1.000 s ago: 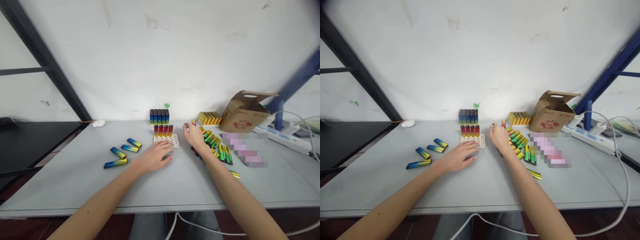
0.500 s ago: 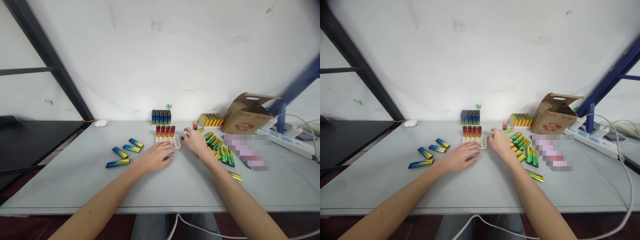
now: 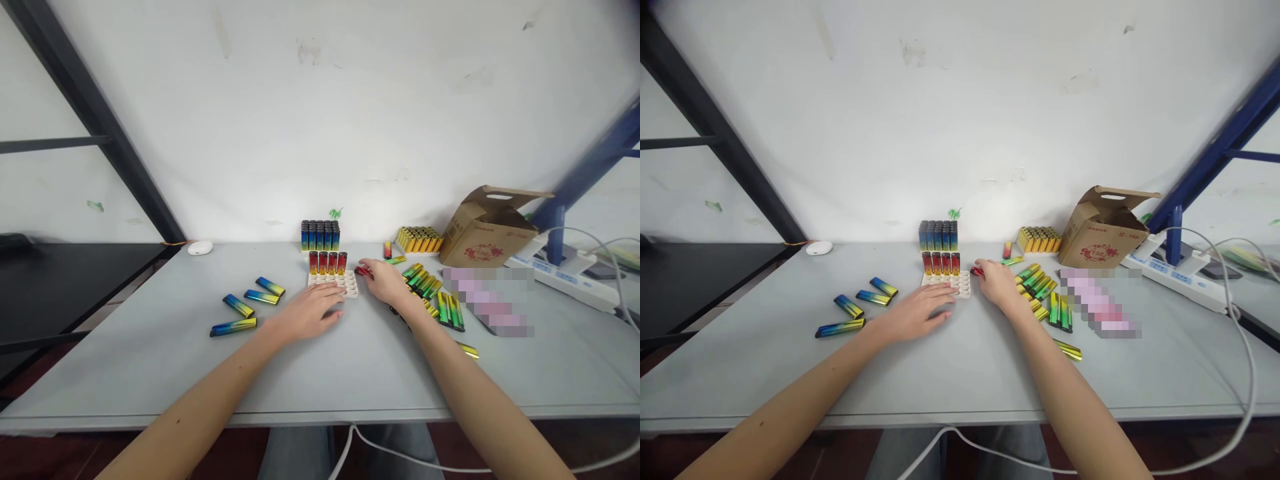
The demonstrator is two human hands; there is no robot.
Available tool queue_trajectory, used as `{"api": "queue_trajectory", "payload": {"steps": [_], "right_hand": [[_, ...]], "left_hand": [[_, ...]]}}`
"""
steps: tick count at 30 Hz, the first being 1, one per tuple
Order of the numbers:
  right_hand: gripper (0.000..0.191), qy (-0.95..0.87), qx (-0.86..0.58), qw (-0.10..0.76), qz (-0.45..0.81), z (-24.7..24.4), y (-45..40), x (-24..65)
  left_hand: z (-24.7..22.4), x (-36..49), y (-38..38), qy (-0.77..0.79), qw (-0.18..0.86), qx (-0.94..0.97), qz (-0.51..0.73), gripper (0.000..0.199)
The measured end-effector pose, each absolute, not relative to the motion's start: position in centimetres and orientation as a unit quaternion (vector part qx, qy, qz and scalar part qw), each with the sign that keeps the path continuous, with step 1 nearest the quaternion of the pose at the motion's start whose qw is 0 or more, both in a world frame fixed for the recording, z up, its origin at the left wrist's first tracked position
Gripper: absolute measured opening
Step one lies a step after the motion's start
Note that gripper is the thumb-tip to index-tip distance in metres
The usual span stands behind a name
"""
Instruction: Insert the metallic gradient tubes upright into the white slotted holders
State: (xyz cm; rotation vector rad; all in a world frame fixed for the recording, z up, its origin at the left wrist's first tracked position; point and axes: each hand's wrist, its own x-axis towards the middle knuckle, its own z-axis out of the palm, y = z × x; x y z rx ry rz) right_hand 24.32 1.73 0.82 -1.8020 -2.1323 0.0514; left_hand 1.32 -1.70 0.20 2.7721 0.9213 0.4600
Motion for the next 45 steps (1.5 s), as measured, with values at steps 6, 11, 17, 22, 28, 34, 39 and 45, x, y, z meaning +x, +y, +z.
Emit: {"api": "queue_trajectory", "payload": {"steps": [6,11,17,22,28,34,39,45], "right_hand": [[0.038,-0.642,-0.587,0.455,0.189,2.1,2.2,24.5],[0.046,-0.556,-0.41,0.597,0.407,3.7,1.1,23.3],[0.042,-0.588,-0.354,0.555,0.471,3.7,-0.4,21.1],[0.038,-0.617,-0.347,0.545,0.449,3.0,-1.1,19.7],[0.027,-0.662,-0.371,0.534,0.371,3.2,-1.6,19.3],[0.038,-0.576,-0.436,0.587,0.365,2.8,0.1,20.6],[0.053,-0.39,-0.503,0.618,0.461,3.0,1.3,22.2],[0.072,-0.423,-0.534,0.567,0.463,2.8,1.6,23.1]], "left_hand": [[0.4,1.4,-1.6,0.344,0.13,0.901,0.228,0.033],[0.4,1.5,-1.3,0.389,0.252,0.828,0.317,0.034],[0.9,2.3,-1.7,0.388,0.374,0.751,0.381,0.039],[1.8,2.0,-2.0,0.378,0.382,0.75,0.385,0.038],[1.6,1.5,-1.7,0.38,0.427,0.753,0.325,0.025],[1.7,1.6,-0.9,0.358,0.552,0.652,0.378,0.021],[2.5,1.0,-0.6,0.362,0.619,0.552,0.426,0.021],[3.1,0.9,-0.5,0.311,0.735,0.448,0.402,0.038]]}}
